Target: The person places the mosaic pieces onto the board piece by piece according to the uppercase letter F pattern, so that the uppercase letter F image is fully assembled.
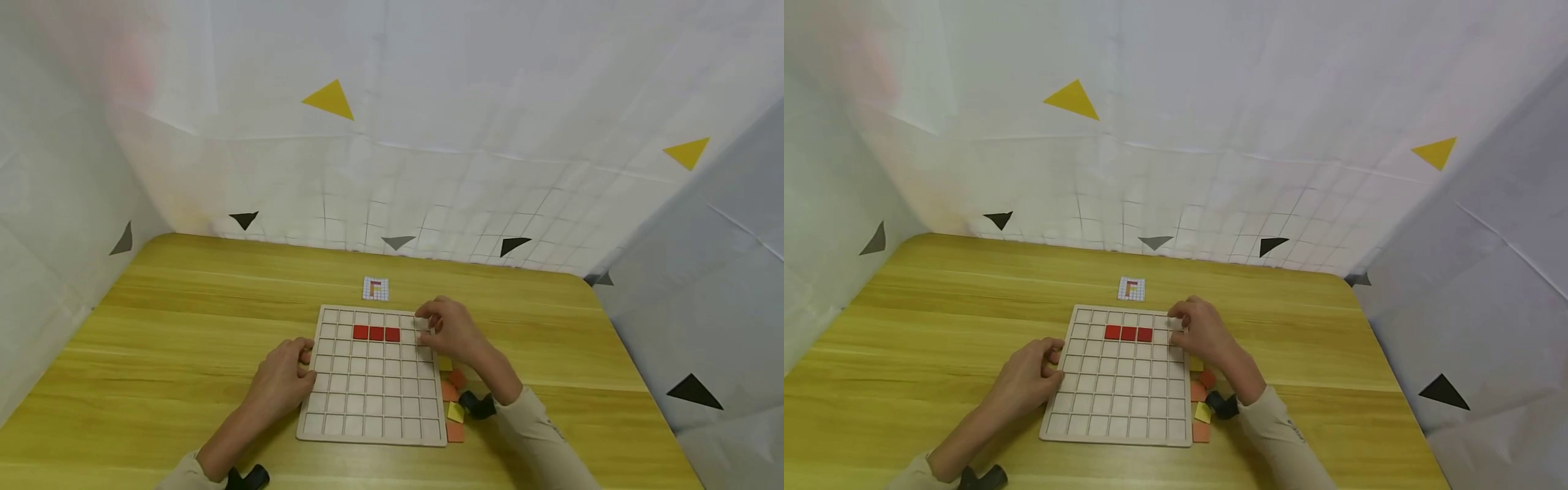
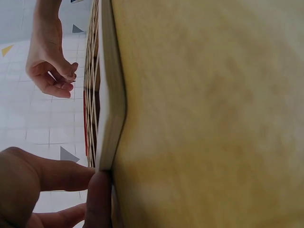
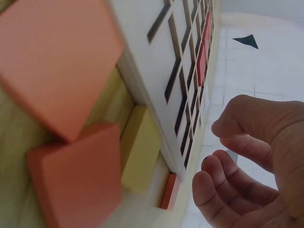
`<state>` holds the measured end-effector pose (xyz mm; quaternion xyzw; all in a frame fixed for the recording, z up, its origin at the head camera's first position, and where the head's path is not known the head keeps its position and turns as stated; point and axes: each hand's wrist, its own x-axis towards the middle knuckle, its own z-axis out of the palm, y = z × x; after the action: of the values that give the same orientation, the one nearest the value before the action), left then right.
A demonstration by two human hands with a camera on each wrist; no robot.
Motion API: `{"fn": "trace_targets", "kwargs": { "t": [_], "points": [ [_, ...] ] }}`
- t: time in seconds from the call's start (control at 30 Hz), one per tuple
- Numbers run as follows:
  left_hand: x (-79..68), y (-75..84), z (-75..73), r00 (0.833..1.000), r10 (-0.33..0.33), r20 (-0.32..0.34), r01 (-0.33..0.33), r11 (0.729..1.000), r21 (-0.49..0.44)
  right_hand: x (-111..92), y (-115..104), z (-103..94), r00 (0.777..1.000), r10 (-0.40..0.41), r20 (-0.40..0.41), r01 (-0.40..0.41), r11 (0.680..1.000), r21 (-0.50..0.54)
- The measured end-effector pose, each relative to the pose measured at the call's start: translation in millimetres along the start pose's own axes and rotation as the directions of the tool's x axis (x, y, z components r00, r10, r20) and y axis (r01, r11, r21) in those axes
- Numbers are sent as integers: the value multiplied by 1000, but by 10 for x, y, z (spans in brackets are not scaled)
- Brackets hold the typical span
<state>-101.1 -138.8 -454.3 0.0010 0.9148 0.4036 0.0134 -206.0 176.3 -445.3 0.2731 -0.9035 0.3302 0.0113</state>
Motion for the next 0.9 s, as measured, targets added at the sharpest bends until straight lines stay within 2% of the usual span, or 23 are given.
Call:
{"fn": "trace_targets", "kwargs": {
  "t": [0.33, 0.63, 0.9],
  "points": [
    [-2, 15, -3, 1000, -4, 3, 4, 1000, -4, -44, 91, -52, 999, 44, -1, -44, 999, -25],
    [0, 11, -2, 1000, -13, 5, 13, 1000, 7, -101, 183, -115, 999, 25, -38, -28, 996, -86],
    [0, 11, -1, 1000, -4, 3, 4, 1000, 11, -131, 290, -135, 999, 36, -32, -39, 992, -120]
  ]
}}
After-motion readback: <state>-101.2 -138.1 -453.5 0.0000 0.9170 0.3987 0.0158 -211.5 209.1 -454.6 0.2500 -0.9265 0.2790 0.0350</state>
